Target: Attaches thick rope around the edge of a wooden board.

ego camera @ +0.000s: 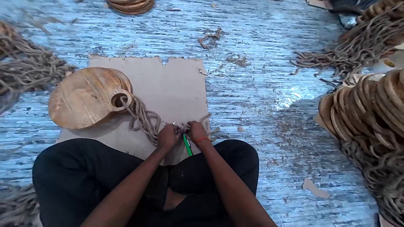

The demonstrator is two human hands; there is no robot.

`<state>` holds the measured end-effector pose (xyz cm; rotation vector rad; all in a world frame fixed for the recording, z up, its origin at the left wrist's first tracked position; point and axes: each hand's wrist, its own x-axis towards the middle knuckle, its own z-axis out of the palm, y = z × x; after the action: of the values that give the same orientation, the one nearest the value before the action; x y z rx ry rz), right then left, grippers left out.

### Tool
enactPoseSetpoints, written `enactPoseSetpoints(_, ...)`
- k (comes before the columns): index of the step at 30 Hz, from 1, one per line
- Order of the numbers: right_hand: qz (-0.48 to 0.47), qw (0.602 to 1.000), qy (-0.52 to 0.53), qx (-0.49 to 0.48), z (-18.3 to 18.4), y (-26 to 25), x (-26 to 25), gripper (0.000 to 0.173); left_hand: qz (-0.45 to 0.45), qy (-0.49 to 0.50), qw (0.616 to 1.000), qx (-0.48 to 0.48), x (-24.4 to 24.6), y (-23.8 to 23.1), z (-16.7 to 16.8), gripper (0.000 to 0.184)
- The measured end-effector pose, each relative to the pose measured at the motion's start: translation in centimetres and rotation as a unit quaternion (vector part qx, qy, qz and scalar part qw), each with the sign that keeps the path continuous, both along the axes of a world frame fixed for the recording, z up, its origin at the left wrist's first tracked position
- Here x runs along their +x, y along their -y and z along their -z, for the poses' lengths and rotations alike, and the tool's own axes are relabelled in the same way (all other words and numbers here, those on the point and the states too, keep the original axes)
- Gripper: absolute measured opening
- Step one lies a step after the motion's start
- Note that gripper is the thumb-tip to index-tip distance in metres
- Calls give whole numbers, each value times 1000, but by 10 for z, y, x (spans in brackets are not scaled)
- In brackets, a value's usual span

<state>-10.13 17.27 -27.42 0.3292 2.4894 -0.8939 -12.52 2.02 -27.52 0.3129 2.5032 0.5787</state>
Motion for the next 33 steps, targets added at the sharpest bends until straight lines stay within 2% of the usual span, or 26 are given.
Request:
enactPoseSetpoints(3, -19, 1000, 20, 3, -4, 1, -3, 23, 7, 18, 1000, -17, -1, 2, -4, 31)
enactPoseSetpoints(6, 11, 1000, -8, 11, -2, 5, -7, 24, -16, 6, 999, -29, -8, -4, -2, 29)
enactPoseSetpoints(10, 20, 998, 42, -32, 4, -7, -9, 31, -15, 49, 998, 33, -14, 13, 1, 31)
enactPoseSetpoints(15, 77, 990, 70, -94, 12, -16, -12, 32, -80, 75, 992, 57, -12, 11, -1, 31)
enactPoseSetpoints(19, 94, 991, 63, -72, 13, -10, -12, 33, -107, 77, 991, 36, -12, 6, -5, 29)
enactPoseSetpoints(24, 36, 994, 103, -6, -2, -3, -9, 30, -64, 85, 994, 14, -8, 5, -8, 30)
enactPoseSetpoints(29, 74, 997, 34, -1, -10, 8, -7, 23, -80, 25, 996, 10, -11, -1, -1, 28)
enactPoseSetpoints(33, 54, 994, 97, 8, -23, 6, -6, 27, -55, 58, 997, 3, -10, 3, -4, 31)
